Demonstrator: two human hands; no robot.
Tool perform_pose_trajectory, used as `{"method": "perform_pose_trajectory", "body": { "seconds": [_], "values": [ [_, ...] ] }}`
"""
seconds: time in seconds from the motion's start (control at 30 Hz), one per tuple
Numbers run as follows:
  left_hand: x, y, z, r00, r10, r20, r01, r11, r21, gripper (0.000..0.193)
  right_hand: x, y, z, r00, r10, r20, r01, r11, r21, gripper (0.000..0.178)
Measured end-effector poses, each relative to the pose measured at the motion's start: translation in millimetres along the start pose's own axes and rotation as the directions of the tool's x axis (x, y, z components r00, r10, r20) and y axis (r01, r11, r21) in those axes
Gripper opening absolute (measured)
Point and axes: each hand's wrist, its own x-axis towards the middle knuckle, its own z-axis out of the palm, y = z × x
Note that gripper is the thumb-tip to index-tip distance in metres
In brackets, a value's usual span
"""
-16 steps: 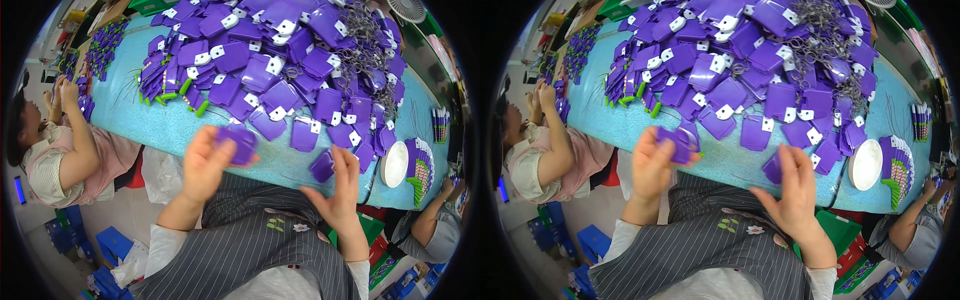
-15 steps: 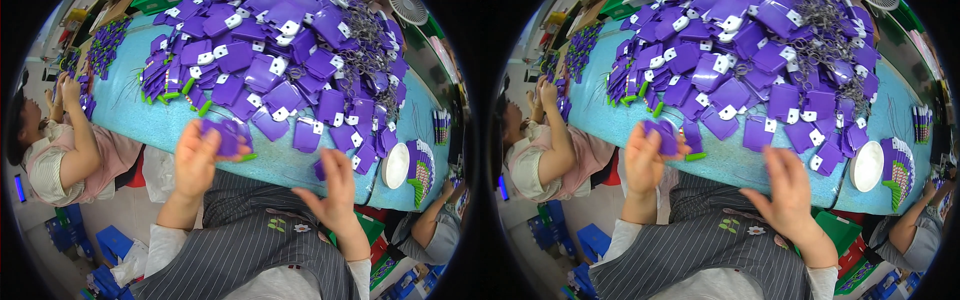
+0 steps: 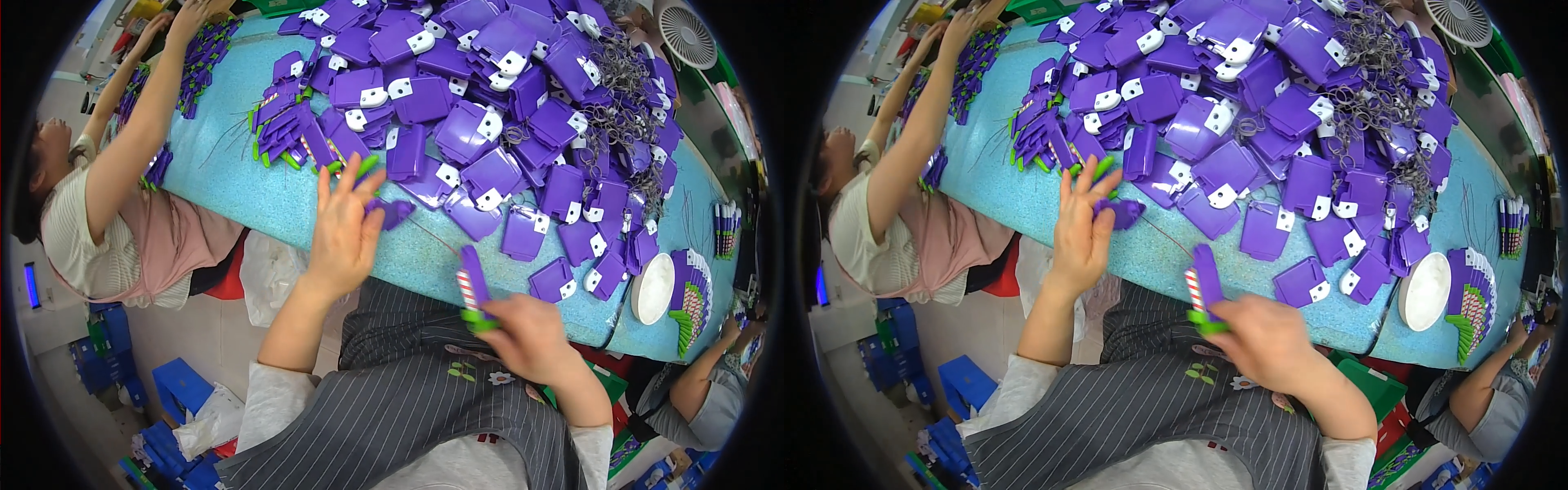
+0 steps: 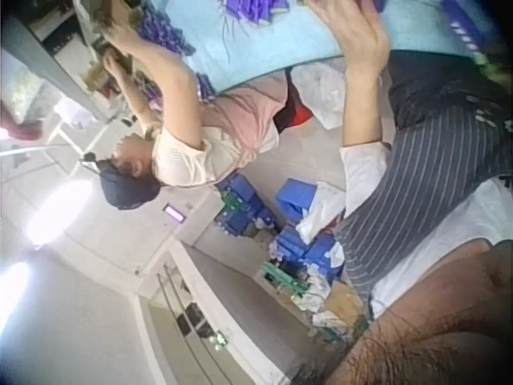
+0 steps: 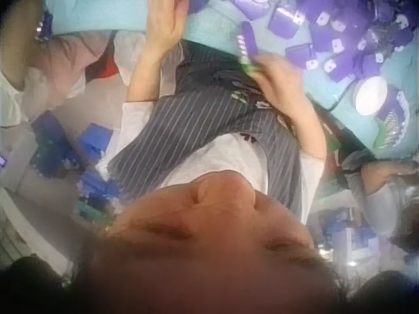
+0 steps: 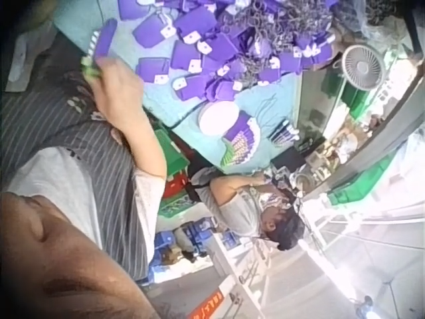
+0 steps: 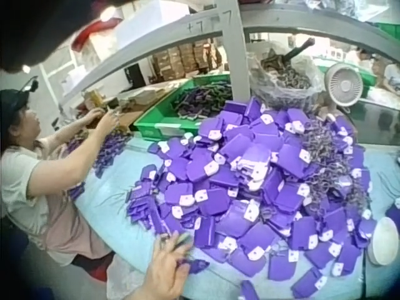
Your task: The person assembles toy components by hand, inserting wires and small plastic pieces into plastic casings and pressing the parts together.
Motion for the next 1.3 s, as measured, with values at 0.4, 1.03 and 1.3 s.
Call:
{"method": "perform_pose_trajectory", "body": {
  "seconds": [0.4, 1.03, 1.3],
  "values": [
    [-15, 66, 24, 0.965, 0.248, 0.084, -0.206, 0.919, -0.337, 0.016, -83, -13, -29, 0.710, 0.492, -0.503, 0.137, 0.604, 0.785, 0.045],
    [0, 120, 31, 0.660, -0.015, 0.751, 0.727, -0.240, -0.644, 0.026, -22, 3, -50, 0.753, 0.578, -0.315, -0.245, 0.691, 0.680, 0.044],
    [-7, 125, 45, 0.653, 0.015, 0.757, 0.743, -0.202, -0.638, 0.028, 12, -12, -51, 0.756, 0.365, -0.544, -0.273, 0.930, 0.244, 0.017]
  ]
}}
